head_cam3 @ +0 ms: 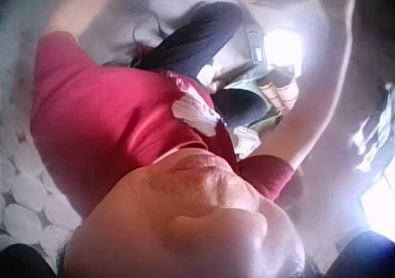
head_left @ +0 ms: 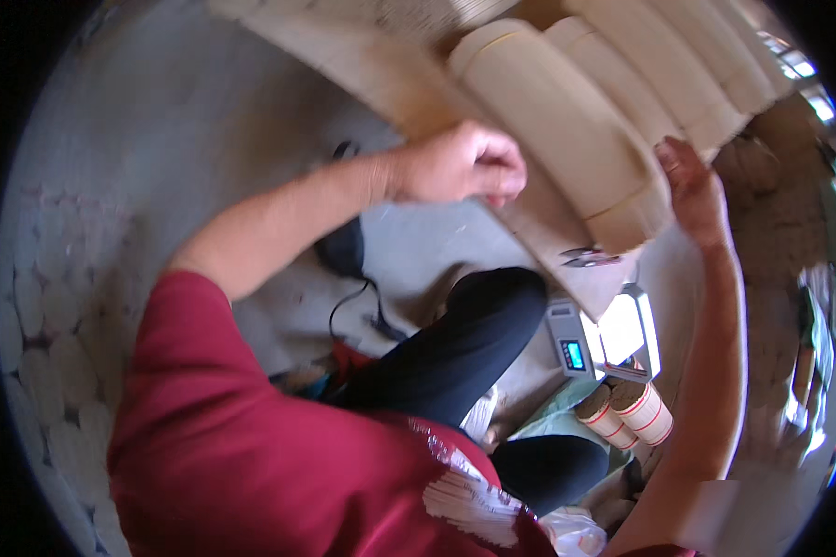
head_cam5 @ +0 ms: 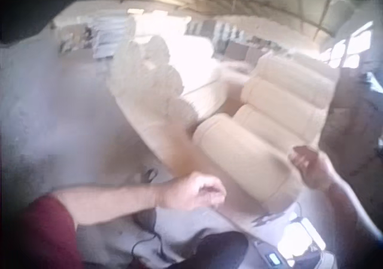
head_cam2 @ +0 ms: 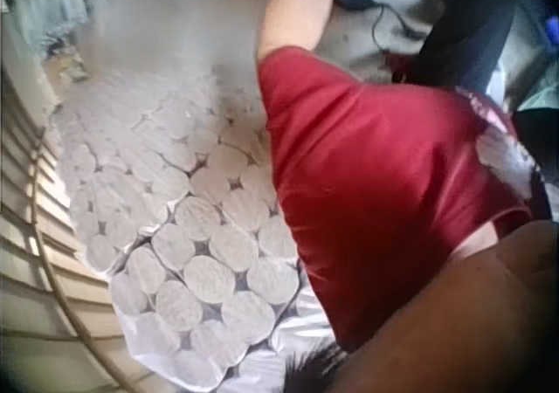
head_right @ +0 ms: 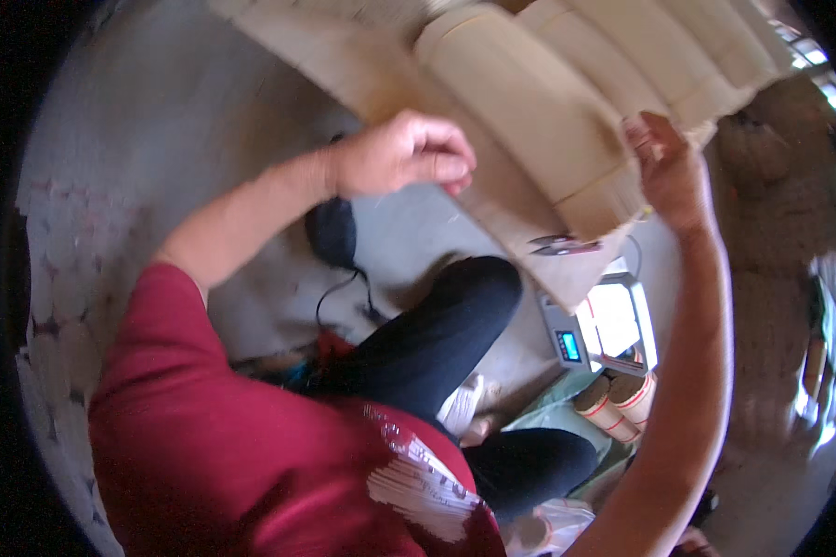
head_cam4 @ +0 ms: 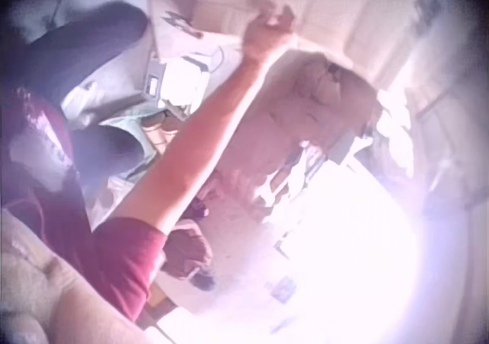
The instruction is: Aligning, weighing, and banding bundles of bamboo sticks.
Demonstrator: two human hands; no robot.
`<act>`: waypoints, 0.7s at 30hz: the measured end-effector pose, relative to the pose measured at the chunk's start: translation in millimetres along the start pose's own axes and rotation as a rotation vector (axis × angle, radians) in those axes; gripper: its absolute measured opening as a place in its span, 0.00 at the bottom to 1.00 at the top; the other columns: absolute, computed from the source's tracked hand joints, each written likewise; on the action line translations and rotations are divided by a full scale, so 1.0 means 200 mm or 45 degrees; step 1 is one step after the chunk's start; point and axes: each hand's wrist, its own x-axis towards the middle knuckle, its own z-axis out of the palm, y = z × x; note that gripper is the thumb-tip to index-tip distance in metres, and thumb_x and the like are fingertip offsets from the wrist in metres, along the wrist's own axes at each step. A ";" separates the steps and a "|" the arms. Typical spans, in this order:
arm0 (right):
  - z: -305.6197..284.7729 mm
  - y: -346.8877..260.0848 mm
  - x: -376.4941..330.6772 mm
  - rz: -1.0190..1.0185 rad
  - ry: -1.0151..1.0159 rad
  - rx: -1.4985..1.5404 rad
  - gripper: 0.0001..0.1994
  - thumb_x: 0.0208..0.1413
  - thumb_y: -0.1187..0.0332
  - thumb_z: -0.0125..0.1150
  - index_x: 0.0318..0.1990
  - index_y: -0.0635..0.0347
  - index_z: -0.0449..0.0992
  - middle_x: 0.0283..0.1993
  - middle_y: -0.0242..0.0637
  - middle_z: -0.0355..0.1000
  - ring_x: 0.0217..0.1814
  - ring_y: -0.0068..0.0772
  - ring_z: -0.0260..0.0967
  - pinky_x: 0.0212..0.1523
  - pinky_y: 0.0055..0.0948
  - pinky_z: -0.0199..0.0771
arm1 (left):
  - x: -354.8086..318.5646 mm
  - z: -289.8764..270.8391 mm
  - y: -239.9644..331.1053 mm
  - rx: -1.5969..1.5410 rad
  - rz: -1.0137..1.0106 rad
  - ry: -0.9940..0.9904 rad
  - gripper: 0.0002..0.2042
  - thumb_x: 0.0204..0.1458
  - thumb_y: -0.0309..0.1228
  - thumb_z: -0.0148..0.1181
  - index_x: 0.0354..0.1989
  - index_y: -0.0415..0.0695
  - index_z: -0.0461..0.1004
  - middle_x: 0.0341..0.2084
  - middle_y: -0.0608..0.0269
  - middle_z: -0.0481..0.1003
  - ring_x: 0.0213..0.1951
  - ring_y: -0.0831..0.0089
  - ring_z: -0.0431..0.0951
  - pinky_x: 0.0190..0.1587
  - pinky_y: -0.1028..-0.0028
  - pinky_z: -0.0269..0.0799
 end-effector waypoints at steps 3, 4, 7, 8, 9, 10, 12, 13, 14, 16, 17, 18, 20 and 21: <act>0.20 0.07 0.14 0.232 -0.365 0.047 0.20 0.62 0.53 0.49 0.51 0.61 0.71 0.48 0.39 0.73 0.55 0.35 0.66 0.56 0.28 0.63 | -0.21 -0.15 -0.17 -0.054 -0.119 0.020 0.13 0.59 0.35 0.53 0.41 0.37 0.72 0.34 0.62 0.76 0.37 0.77 0.76 0.43 0.75 0.72; 0.20 0.25 0.16 0.087 -0.266 0.082 0.20 0.64 0.55 0.47 0.51 0.61 0.71 0.45 0.38 0.73 0.51 0.33 0.68 0.53 0.30 0.65 | -0.24 -0.17 -0.20 -0.080 -0.150 0.111 0.13 0.59 0.35 0.53 0.41 0.37 0.72 0.34 0.59 0.76 0.37 0.74 0.77 0.42 0.74 0.72; 0.35 0.14 0.19 0.144 -0.283 -0.042 0.27 0.62 0.46 0.43 0.53 0.62 0.70 0.45 0.40 0.72 0.46 0.32 0.70 0.50 0.31 0.68 | -0.37 -0.32 -0.36 0.056 -0.298 0.376 0.20 0.55 0.46 0.56 0.46 0.42 0.73 0.40 0.58 0.76 0.39 0.71 0.78 0.46 0.72 0.70; 0.36 0.13 0.20 0.212 -0.318 -0.035 0.28 0.62 0.45 0.41 0.54 0.61 0.70 0.46 0.41 0.72 0.46 0.32 0.70 0.50 0.32 0.68 | -0.41 -0.40 -0.39 -0.325 -0.328 0.325 0.14 0.57 0.39 0.55 0.43 0.40 0.72 0.36 0.59 0.76 0.38 0.69 0.78 0.47 0.70 0.72; 0.37 0.12 0.20 0.282 -0.350 -0.032 0.29 0.62 0.43 0.40 0.55 0.59 0.69 0.46 0.41 0.71 0.46 0.32 0.70 0.50 0.33 0.68 | -0.44 -0.42 -0.42 -0.351 -0.347 0.332 0.14 0.57 0.39 0.55 0.43 0.40 0.72 0.36 0.59 0.76 0.38 0.69 0.78 0.47 0.70 0.72; 0.39 0.11 0.19 0.280 -0.375 -0.026 0.29 0.62 0.43 0.40 0.55 0.59 0.69 0.46 0.41 0.71 0.46 0.32 0.70 0.50 0.33 0.68 | -0.48 -0.43 -0.46 -0.341 -0.427 0.396 0.14 0.57 0.39 0.55 0.42 0.41 0.72 0.36 0.60 0.76 0.38 0.70 0.77 0.44 0.71 0.71; 0.42 0.11 0.18 0.340 -0.362 -0.006 0.31 0.62 0.41 0.37 0.59 0.57 0.66 0.49 0.42 0.71 0.47 0.31 0.71 0.51 0.34 0.68 | -0.54 -0.44 -0.53 -0.309 -0.492 0.458 0.14 0.57 0.40 0.55 0.41 0.41 0.72 0.36 0.61 0.76 0.37 0.72 0.77 0.39 0.73 0.71; 0.39 0.14 0.18 0.342 -0.372 -0.019 0.31 0.62 0.41 0.37 0.59 0.57 0.66 0.49 0.42 0.71 0.47 0.31 0.71 0.51 0.34 0.68 | -0.54 -0.43 -0.56 -0.326 -0.489 0.457 0.14 0.57 0.40 0.55 0.41 0.41 0.72 0.36 0.61 0.76 0.37 0.72 0.77 0.39 0.73 0.71; 0.35 0.18 0.18 0.354 -0.354 -0.100 0.30 0.62 0.42 0.35 0.62 0.52 0.62 0.55 0.40 0.67 0.52 0.30 0.68 0.54 0.34 0.68 | -0.51 -0.42 -0.60 -0.384 -0.498 0.416 0.14 0.57 0.40 0.55 0.41 0.41 0.72 0.36 0.61 0.76 0.36 0.72 0.77 0.39 0.73 0.71; 0.53 -0.30 0.18 0.719 -0.212 -0.032 0.31 0.61 0.41 0.32 0.67 0.46 0.55 0.66 0.35 0.58 0.61 0.30 0.64 0.59 0.34 0.65 | -0.56 -0.40 -0.67 -0.490 -0.589 0.435 0.12 0.56 0.38 0.56 0.38 0.41 0.73 0.34 0.61 0.76 0.35 0.74 0.77 0.37 0.75 0.71; 0.55 -0.26 0.18 0.717 -0.224 -0.014 0.31 0.61 0.41 0.32 0.67 0.46 0.55 0.66 0.35 0.58 0.61 0.30 0.64 0.59 0.34 0.65 | -0.57 -0.36 -0.68 -0.483 -0.606 0.445 0.12 0.56 0.38 0.56 0.38 0.41 0.73 0.34 0.61 0.76 0.35 0.74 0.77 0.37 0.75 0.71; 0.51 -0.17 0.19 0.629 -0.247 -0.065 0.31 0.61 0.41 0.33 0.67 0.47 0.56 0.65 0.36 0.58 0.61 0.30 0.63 0.59 0.34 0.65 | -0.55 -0.30 -0.70 -0.377 -0.627 0.389 0.16 0.55 0.43 0.56 0.42 0.42 0.73 0.38 0.59 0.76 0.38 0.72 0.77 0.43 0.72 0.70; 0.37 0.06 0.20 0.459 -0.288 -0.187 0.31 0.62 0.42 0.34 0.66 0.48 0.58 0.65 0.36 0.59 0.61 0.30 0.63 0.59 0.34 0.64 | -0.50 -0.21 -0.67 -0.250 -0.584 0.314 0.18 0.56 0.46 0.54 0.46 0.44 0.73 0.41 0.57 0.75 0.39 0.70 0.77 0.46 0.70 0.69; 0.41 0.16 0.20 0.365 -0.334 -0.192 0.30 0.62 0.42 0.35 0.65 0.48 0.58 0.65 0.37 0.59 0.60 0.30 0.63 0.59 0.34 0.64 | -0.49 -0.21 -0.66 -0.247 -0.611 0.326 0.18 0.56 0.46 0.54 0.46 0.44 0.73 0.41 0.57 0.75 0.39 0.70 0.77 0.46 0.70 0.69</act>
